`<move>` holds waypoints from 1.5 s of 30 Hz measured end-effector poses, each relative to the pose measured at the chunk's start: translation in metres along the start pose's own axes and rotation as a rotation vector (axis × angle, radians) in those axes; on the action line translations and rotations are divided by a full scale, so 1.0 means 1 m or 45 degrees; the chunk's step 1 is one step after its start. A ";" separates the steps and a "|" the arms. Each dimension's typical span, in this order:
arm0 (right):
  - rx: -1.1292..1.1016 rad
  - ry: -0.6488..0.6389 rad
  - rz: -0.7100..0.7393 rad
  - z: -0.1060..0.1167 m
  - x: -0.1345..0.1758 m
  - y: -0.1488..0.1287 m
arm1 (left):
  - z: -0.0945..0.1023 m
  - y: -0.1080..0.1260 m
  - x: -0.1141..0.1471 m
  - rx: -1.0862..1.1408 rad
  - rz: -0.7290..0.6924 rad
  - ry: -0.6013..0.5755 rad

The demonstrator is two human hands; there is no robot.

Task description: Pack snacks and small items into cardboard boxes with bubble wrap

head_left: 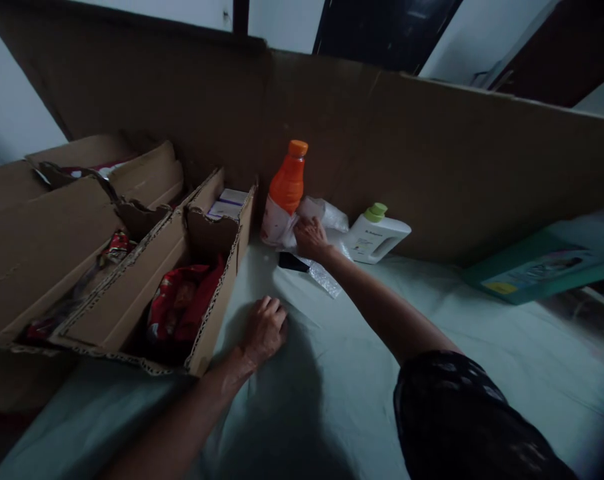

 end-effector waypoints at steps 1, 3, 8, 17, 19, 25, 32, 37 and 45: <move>0.007 -0.004 -0.005 0.005 0.003 -0.001 | 0.002 0.000 0.000 -0.005 -0.013 -0.005; 0.020 0.021 -0.024 0.021 0.016 -0.002 | 0.005 0.001 0.000 -0.024 -0.038 -0.017; -0.049 0.109 0.014 0.064 0.089 -0.004 | 0.013 0.016 -0.008 -0.140 -0.023 -0.063; -0.591 0.292 0.052 0.002 0.209 -0.023 | 0.089 0.082 0.085 0.023 -0.473 -0.023; -0.655 0.299 0.036 -0.008 0.228 -0.033 | 0.122 0.076 0.127 0.154 -0.381 0.226; -0.736 0.304 -0.083 -0.016 0.263 -0.046 | 0.213 -0.013 0.217 -0.012 0.527 0.990; -1.097 0.305 -0.096 0.047 0.164 -0.082 | 0.173 -0.033 0.213 0.286 0.869 0.957; -1.241 0.330 -0.254 0.068 0.056 -0.122 | 0.121 -0.025 0.194 0.575 0.985 0.907; -1.035 0.523 -0.195 0.090 0.035 -0.135 | 0.096 -0.037 0.190 0.725 1.069 0.994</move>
Point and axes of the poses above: each hand's wrist, its own x-axis away from the middle knuckle, its own z-axis out of the back of the hand, y = z × x, the point moved 4 cm from there along -x, towards the middle knuckle, and after that the axes turned 11 degrees about y, right-handed, at the moved point
